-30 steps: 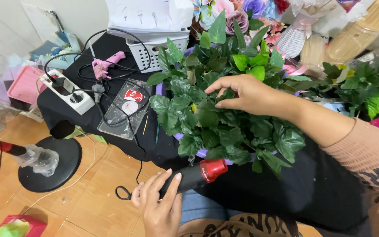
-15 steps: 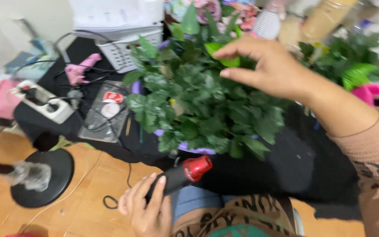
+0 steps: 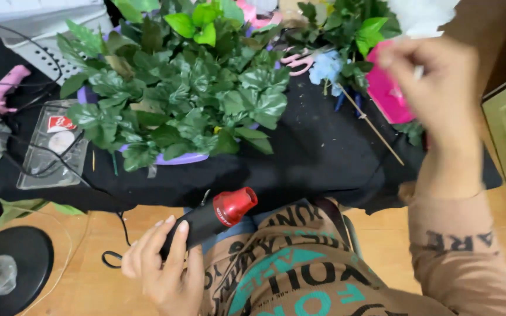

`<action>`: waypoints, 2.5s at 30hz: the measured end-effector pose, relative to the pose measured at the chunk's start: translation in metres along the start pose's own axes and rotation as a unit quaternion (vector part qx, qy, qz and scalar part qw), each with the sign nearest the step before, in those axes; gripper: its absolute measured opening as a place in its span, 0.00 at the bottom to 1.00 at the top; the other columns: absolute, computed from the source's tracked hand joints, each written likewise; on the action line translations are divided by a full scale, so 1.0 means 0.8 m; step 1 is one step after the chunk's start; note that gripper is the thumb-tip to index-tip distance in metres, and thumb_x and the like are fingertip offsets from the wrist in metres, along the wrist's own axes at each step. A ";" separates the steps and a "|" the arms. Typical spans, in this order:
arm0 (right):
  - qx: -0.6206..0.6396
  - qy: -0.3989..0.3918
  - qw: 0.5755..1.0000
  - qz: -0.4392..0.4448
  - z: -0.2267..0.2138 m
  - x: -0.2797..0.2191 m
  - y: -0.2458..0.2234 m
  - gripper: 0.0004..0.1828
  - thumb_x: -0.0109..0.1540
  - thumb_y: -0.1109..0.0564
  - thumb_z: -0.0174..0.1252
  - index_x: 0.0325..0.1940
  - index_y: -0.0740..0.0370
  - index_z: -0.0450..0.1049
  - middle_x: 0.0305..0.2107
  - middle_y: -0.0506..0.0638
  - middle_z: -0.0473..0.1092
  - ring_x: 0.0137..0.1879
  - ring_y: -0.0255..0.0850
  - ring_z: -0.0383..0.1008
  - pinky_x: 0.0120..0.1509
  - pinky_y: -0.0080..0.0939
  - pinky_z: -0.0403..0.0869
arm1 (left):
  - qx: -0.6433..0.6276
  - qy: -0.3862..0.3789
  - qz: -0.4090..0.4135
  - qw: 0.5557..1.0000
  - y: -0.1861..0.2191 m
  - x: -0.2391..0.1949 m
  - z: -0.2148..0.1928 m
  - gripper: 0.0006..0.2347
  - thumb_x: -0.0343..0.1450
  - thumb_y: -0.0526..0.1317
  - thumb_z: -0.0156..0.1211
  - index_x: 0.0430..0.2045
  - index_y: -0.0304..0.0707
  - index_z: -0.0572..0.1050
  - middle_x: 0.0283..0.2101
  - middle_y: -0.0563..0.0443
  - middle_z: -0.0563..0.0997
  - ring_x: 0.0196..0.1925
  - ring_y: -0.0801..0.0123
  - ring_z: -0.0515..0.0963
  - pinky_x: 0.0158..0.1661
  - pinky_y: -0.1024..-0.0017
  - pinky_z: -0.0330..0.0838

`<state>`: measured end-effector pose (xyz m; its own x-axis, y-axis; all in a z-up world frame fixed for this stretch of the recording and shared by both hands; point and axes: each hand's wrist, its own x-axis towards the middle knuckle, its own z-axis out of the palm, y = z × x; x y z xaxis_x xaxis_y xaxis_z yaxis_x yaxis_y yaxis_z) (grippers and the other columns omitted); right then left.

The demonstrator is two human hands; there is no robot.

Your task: Using a heat gun to soften and shape artificial leaves in a floral arrangement

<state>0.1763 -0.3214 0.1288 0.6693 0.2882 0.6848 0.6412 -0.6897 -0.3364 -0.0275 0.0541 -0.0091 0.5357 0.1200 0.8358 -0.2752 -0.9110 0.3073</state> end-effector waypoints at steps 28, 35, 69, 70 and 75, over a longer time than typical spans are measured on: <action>-0.084 -0.108 0.986 0.096 0.077 -0.069 0.127 0.16 0.66 0.55 0.61 0.56 0.65 0.79 0.48 0.60 0.78 0.56 0.55 0.75 0.63 0.58 0.71 | -0.015 -0.061 -0.009 0.998 0.026 -0.009 0.042 0.13 0.68 0.35 0.62 0.46 0.46 0.81 0.53 0.50 0.81 0.52 0.60 0.81 0.58 0.63 0.61; -0.391 -0.104 0.914 -0.002 0.130 0.006 0.228 0.16 0.62 0.51 0.63 0.54 0.48 0.82 0.41 0.48 0.79 0.49 0.53 0.75 0.50 0.53 0.65 | -0.015 -0.067 -0.027 0.997 0.027 -0.009 0.038 0.15 0.67 0.34 0.63 0.48 0.49 0.80 0.55 0.51 0.81 0.53 0.59 0.80 0.59 0.61 0.59; -0.012 -0.241 0.963 -0.119 0.143 -0.073 0.121 0.22 0.65 0.64 0.58 0.63 0.50 0.76 0.58 0.55 0.73 0.60 0.55 0.73 0.64 0.59 0.69 | -0.070 -0.098 -0.021 0.993 0.027 -0.009 0.045 0.18 0.67 0.30 0.64 0.50 0.49 0.79 0.55 0.50 0.80 0.55 0.59 0.79 0.55 0.61 0.57; -0.011 -0.241 0.963 -0.122 0.153 -0.077 0.125 0.22 0.65 0.64 0.58 0.63 0.50 0.76 0.58 0.55 0.73 0.60 0.55 0.73 0.64 0.59 0.69 | -0.067 -0.095 -0.022 0.993 0.027 -0.011 0.046 0.18 0.67 0.30 0.64 0.50 0.49 0.79 0.55 0.50 0.80 0.55 0.59 0.79 0.55 0.61 0.57; 0.003 -0.171 0.978 -0.120 0.171 -0.085 0.110 0.03 0.66 0.56 0.61 0.44 0.52 0.79 0.52 0.47 0.76 0.61 0.50 0.73 0.64 0.54 0.65 | -0.060 -0.093 -0.022 0.994 0.027 -0.009 0.045 0.18 0.67 0.30 0.63 0.50 0.50 0.79 0.56 0.52 0.79 0.55 0.61 0.79 0.57 0.61 0.55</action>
<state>0.2385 -0.3109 -0.0362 0.5846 0.6470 0.4895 0.7969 -0.5710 -0.1972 -0.0087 0.0193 -0.0246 0.6842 0.0740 0.7255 -0.3352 -0.8516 0.4030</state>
